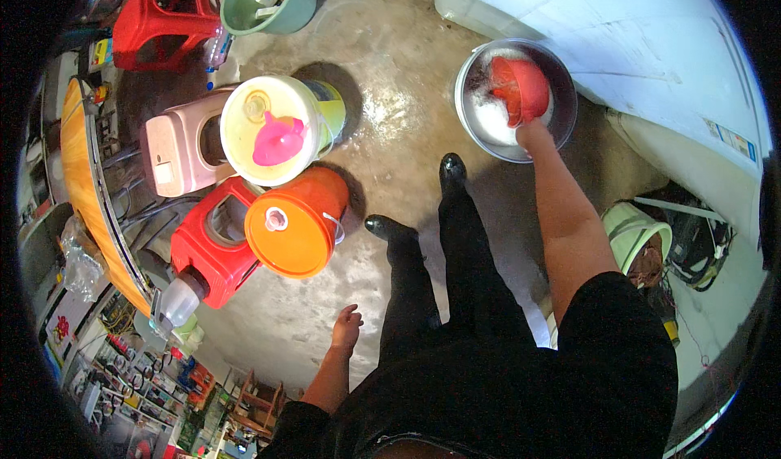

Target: The person uses a spray bottle to wet the floor, then scoops water from a bucket with a pink scoop and pours it into a white bucket. They add a red liquid from an orange container into the bucket and stir the mixture. Finally, they use a hose to add more water to the bucket.

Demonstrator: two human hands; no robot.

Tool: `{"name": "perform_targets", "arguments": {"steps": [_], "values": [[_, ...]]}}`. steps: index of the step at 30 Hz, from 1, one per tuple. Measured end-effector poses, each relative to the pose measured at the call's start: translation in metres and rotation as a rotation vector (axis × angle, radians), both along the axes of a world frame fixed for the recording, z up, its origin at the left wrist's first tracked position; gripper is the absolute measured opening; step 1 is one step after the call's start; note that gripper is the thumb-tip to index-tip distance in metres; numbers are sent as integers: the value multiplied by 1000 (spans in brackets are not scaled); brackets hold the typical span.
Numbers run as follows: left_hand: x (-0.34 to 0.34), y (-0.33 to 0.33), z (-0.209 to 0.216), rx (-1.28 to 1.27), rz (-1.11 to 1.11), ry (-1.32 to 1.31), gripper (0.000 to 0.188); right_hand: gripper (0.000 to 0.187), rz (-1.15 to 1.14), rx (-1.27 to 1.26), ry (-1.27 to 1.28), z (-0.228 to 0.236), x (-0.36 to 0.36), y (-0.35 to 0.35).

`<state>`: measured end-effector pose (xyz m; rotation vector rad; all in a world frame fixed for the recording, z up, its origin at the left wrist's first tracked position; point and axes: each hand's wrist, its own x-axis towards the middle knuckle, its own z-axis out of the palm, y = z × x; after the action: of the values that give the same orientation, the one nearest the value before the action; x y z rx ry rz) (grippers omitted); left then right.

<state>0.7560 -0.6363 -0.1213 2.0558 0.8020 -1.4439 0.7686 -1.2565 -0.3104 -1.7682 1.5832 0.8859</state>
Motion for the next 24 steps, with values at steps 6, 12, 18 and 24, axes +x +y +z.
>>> {"name": "perform_targets", "arguments": {"steps": [6, 12, 18, 24], "values": [[-5, -42, -2, -26, 12, 10, 43, 11, -655, 429, -279, -47, 20, 14], [0, -85, 7, -87, -49, 65, 41, 14, -1081, 721, -562, -27, -23, 9], [20, -106, 8, -85, -140, 48, 40, 16, -701, 499, -726, 59, -66, 1], [45, -122, 5, -161, -218, -11, 39, 30, -586, 221, -673, 128, -89, 2]]}}
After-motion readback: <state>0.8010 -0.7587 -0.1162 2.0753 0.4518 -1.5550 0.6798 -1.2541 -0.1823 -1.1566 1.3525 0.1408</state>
